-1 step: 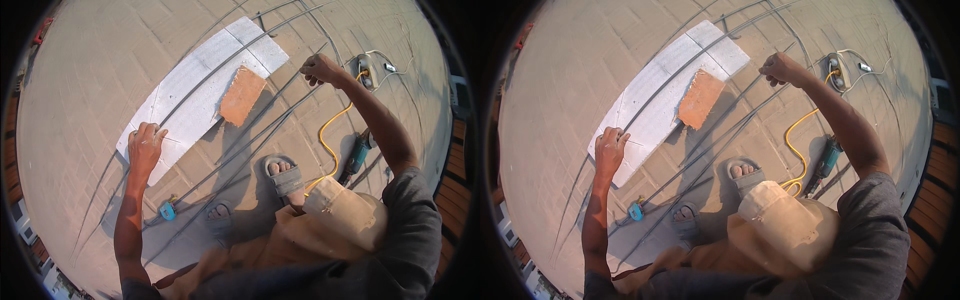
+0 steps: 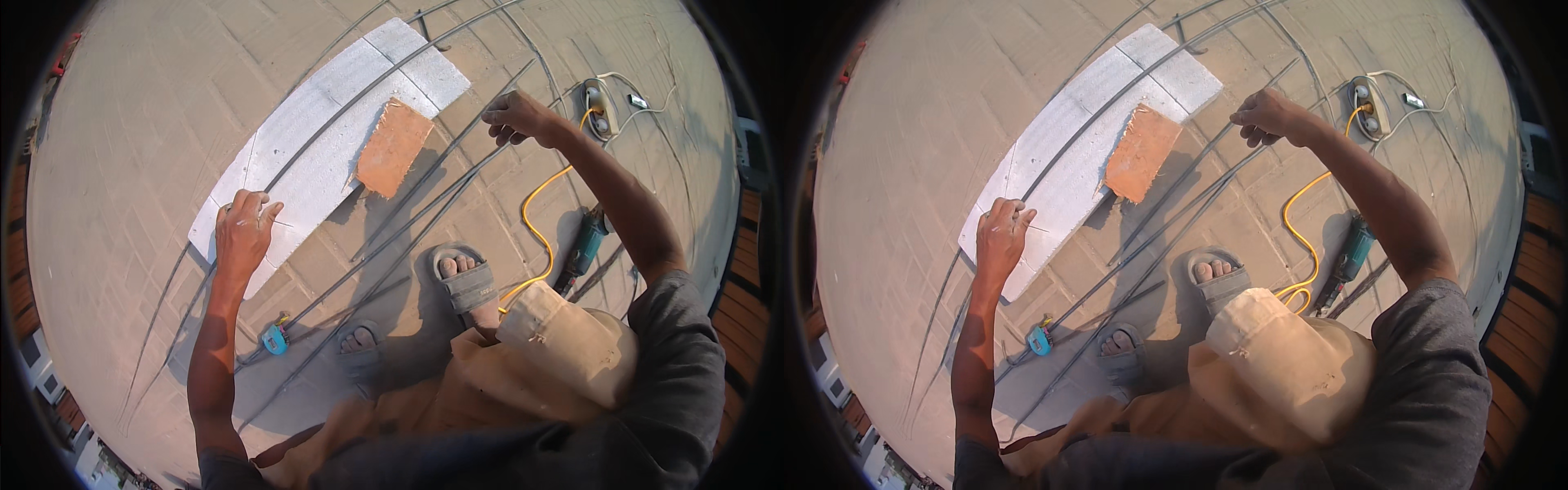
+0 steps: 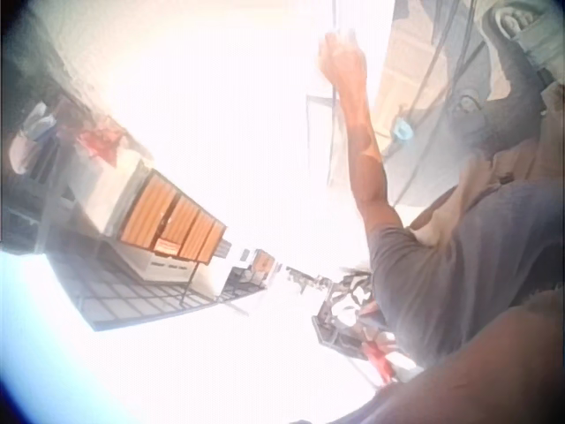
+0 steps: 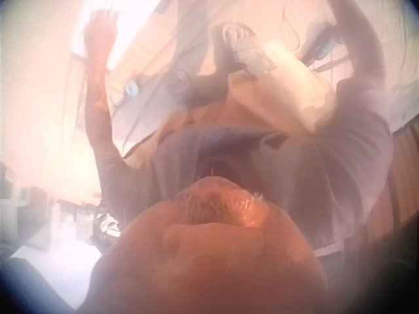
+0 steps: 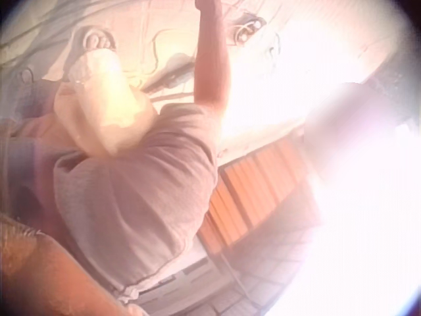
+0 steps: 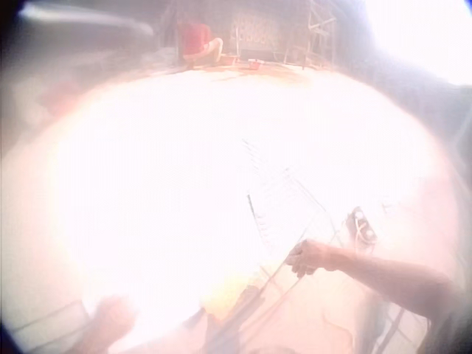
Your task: The person measures a long metal rod using a tape measure and marks it on a white board. They then use an angle grinder to cut the rod at the marked position. The person repeats this process for multiple rods, measuring and cutting them to specific lengths.
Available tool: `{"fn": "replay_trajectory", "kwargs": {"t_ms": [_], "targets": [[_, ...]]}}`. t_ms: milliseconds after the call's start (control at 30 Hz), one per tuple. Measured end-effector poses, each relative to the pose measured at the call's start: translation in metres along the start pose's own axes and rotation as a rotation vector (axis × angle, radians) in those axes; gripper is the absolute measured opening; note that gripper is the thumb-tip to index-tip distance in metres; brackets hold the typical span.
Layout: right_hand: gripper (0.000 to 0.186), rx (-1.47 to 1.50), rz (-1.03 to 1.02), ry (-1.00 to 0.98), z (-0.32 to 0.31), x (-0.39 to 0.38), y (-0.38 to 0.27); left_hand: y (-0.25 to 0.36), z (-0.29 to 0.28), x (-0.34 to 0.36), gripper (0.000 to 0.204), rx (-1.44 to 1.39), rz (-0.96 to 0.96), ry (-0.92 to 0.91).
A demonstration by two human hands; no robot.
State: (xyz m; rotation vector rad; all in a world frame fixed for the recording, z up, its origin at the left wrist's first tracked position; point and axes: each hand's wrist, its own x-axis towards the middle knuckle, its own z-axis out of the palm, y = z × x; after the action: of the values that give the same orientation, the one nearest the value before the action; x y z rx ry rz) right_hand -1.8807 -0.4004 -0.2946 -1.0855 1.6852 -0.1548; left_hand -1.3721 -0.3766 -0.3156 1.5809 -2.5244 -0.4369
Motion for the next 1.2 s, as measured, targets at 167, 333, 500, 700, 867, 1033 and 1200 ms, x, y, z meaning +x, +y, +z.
{"fn": "replay_trajectory", "kwargs": {"t_ms": [167, 333, 500, 700, 867, 1033, 1200], "targets": [[0.036, 0.653, 0.06, 0.029, 0.089, 0.018, -0.005, 0.076, 0.026, 0.05, 0.049, -0.078, 0.171, 0.053], [0.036, 0.675, 0.005, 0.18, 0.119, 0.045, -0.016, 0.11, 0.048, 0.061, 0.054, -0.14, 0.251, -0.003], [0.044, 0.792, -0.147, 0.118, 0.069, 0.028, 0.016, 0.073, 0.016, 0.038, 0.05, -0.113, 0.121, 0.003], [0.059, 0.1, -0.012, 0.518, -0.037, -0.026, 0.07, 0.004, 0.013, 0.027, 0.043, 0.044, -0.01, 0.117], [0.048, 0.305, 0.111, 0.555, -0.038, -0.14, 0.128, -0.031, 0.0, -0.003, 0.041, 0.001, -0.233, 0.067], [0.101, 0.167, 0.671, 0.981, 0.049, -0.238, 0.296, -0.06, 0.013, -0.007, 0.038, -0.063, -0.19, 0.102], [0.097, 0.229, 0.608, 0.923, 0.106, -0.204, 0.321, -0.081, 0.013, 0.002, 0.038, -0.098, -0.174, 0.164]]}}
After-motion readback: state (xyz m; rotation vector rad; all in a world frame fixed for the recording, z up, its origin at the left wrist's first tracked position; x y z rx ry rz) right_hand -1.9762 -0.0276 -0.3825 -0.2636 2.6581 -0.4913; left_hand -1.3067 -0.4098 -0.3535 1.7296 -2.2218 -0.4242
